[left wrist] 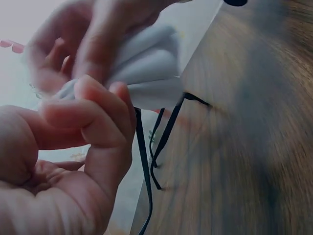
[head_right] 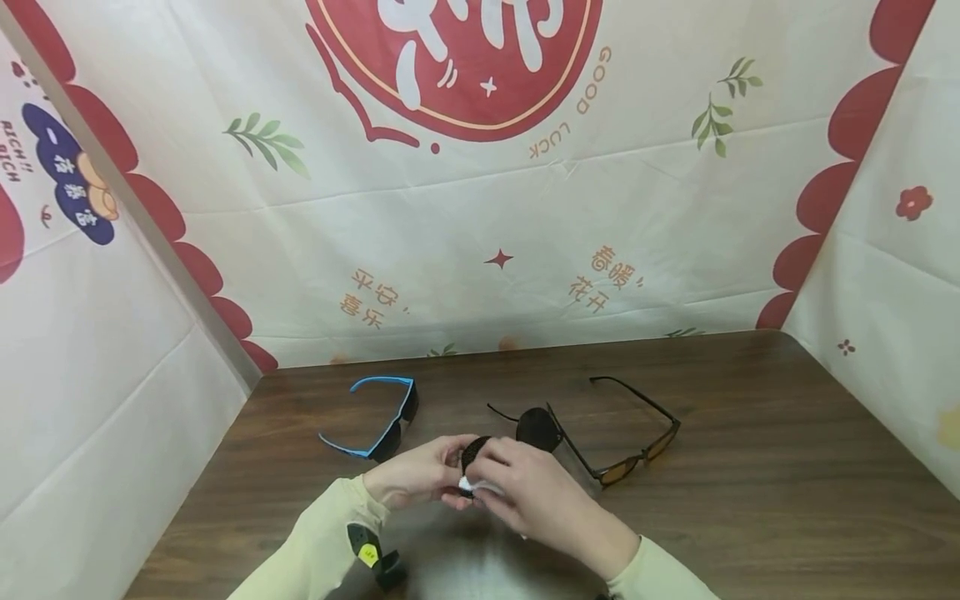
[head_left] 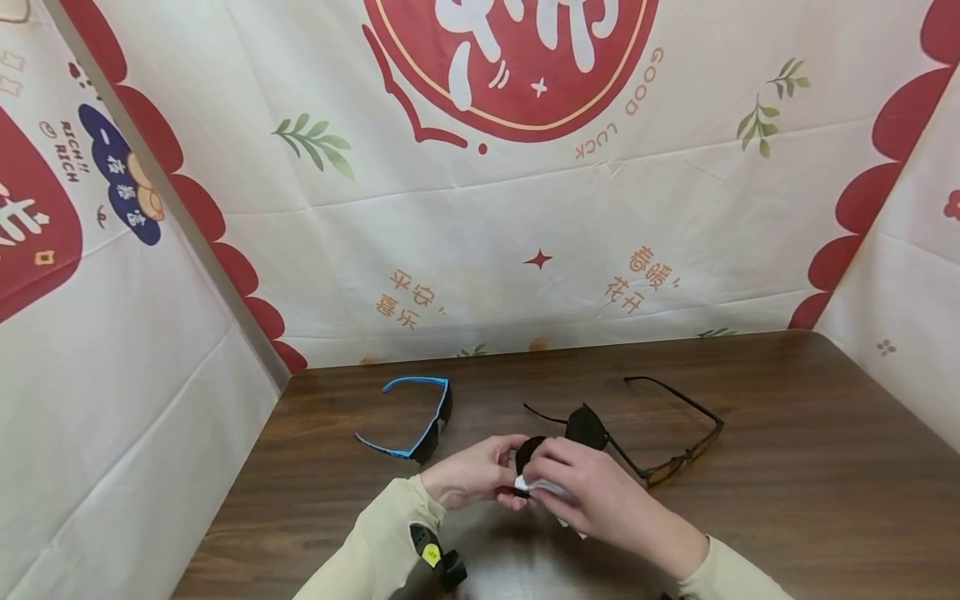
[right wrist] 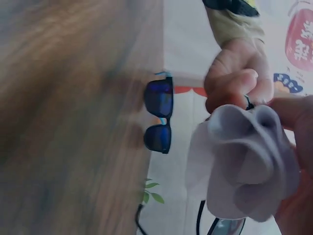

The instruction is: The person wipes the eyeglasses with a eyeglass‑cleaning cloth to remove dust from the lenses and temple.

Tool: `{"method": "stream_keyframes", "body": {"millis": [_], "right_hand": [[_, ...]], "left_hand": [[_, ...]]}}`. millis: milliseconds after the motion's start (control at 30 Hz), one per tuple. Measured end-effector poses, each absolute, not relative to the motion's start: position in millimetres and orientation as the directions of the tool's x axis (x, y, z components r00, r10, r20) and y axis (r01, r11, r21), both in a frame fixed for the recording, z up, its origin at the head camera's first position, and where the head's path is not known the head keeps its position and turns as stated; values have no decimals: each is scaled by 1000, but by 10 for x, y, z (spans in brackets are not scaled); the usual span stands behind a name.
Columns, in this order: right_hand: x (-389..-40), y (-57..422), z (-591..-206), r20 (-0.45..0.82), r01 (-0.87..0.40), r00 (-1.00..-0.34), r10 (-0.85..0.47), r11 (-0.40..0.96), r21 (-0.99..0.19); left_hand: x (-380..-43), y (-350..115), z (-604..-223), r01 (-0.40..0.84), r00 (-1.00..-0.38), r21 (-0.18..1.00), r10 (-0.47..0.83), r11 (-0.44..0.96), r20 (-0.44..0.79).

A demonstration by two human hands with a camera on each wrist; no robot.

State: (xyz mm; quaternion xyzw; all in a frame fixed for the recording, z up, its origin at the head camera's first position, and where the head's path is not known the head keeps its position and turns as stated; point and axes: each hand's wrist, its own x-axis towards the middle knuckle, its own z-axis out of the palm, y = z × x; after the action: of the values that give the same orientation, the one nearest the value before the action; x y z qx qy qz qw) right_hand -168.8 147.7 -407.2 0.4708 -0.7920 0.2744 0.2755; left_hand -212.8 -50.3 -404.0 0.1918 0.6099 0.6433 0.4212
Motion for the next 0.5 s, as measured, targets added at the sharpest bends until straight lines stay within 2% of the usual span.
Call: {"method": "stream_keyframes", "body": {"millis": [133,333,433,500], "right_hand": [[-1663,1548,-4122,702,-879,-401,-589,464,-113],[-1691,1576,-4104,769,-795,-446,-459,598,-104],[-1674,1532,-4076,769,-805,-443,-461,582,-114],[-1654,1501,-4074,755,-839,-419,-505,533,-109]], "left_hand": [[-2131,-517,-4039,-297,-562,947,779,122,-277],[-2111,-484,-4061,-279,-538,942,783,186,-313],[-2084,-452,-4070,-264,-524,943,791,201,-316],[-2070,-439,-4067,-257,-528,946,791,199,-310]]}}
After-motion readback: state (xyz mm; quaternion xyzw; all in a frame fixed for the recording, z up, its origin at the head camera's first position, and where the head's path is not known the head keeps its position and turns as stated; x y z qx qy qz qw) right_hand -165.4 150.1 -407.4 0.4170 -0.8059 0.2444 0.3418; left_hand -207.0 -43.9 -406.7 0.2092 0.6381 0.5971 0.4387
